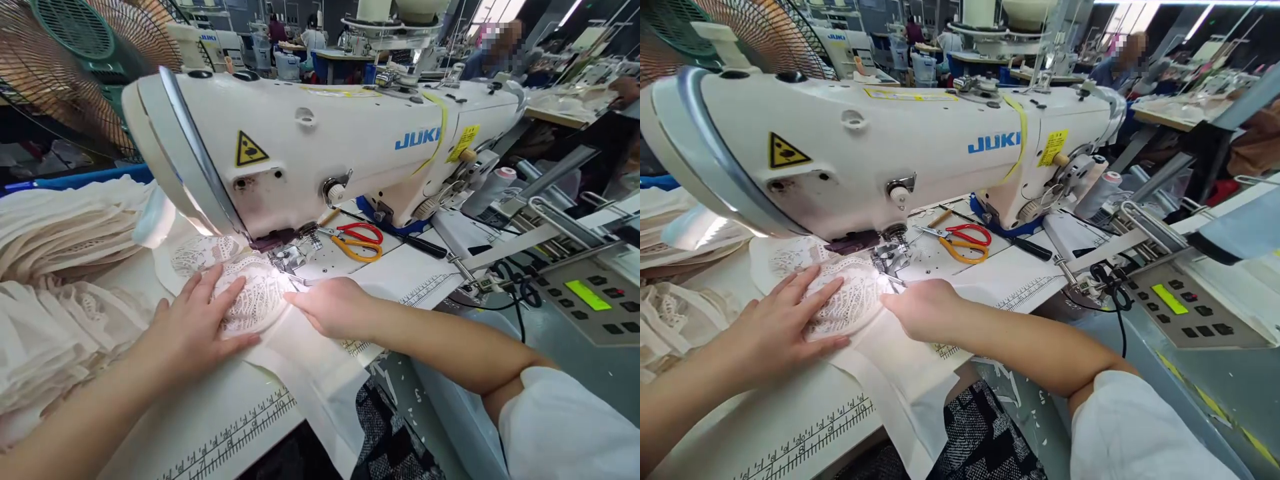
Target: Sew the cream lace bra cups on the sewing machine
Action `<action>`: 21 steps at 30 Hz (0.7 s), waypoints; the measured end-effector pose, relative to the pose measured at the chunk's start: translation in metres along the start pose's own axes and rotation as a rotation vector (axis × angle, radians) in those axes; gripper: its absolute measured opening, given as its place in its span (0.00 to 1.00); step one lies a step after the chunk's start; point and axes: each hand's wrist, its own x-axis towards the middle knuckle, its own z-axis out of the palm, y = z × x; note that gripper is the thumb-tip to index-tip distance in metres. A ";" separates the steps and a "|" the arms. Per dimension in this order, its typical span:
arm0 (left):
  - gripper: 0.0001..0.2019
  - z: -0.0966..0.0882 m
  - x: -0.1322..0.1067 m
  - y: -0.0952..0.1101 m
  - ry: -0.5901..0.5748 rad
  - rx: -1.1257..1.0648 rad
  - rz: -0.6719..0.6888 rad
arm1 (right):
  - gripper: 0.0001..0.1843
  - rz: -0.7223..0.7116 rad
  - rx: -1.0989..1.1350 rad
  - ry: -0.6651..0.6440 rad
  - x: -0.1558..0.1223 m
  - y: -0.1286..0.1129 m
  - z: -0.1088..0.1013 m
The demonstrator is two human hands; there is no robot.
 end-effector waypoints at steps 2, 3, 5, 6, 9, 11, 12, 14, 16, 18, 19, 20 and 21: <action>0.47 -0.005 0.005 -0.003 -0.024 -0.007 -0.004 | 0.26 0.017 0.004 -0.033 0.005 0.000 -0.005; 0.47 -0.008 0.008 -0.005 -0.040 -0.007 -0.009 | 0.26 0.025 0.005 -0.045 0.007 -0.001 -0.008; 0.48 -0.011 0.013 -0.009 -0.060 -0.005 -0.012 | 0.27 0.036 0.006 -0.064 0.011 -0.002 -0.012; 0.49 -0.012 0.017 -0.011 -0.065 -0.007 -0.008 | 0.27 0.040 0.008 -0.073 0.013 -0.003 -0.014; 0.50 -0.010 0.026 -0.020 -0.049 -0.030 0.017 | 0.29 0.056 0.015 -0.112 0.017 -0.007 -0.021; 0.50 -0.007 0.032 -0.027 -0.028 -0.051 0.025 | 0.33 0.076 0.007 -0.152 0.019 -0.011 -0.025; 0.50 -0.006 0.035 -0.030 -0.022 -0.061 0.022 | 0.35 0.087 -0.002 -0.170 0.019 -0.013 -0.027; 0.51 -0.005 0.040 -0.035 -0.019 -0.078 0.021 | 0.38 0.103 -0.021 -0.188 0.020 -0.016 -0.028; 0.51 -0.006 0.044 -0.037 -0.011 -0.095 0.027 | 0.35 0.101 -0.029 -0.176 0.020 -0.016 -0.025; 0.50 -0.009 0.047 -0.038 -0.004 -0.109 0.025 | 0.29 0.083 -0.025 -0.130 0.020 -0.014 -0.021; 0.50 -0.011 0.049 -0.038 -0.004 -0.114 0.015 | 0.26 0.071 -0.019 -0.101 0.019 -0.013 -0.018; 0.50 -0.013 0.050 -0.038 -0.011 -0.115 0.001 | 0.24 0.061 -0.012 -0.077 0.018 -0.011 -0.015; 0.49 -0.014 0.051 -0.038 -0.025 -0.115 -0.008 | 0.23 0.049 -0.005 -0.053 0.017 -0.010 -0.012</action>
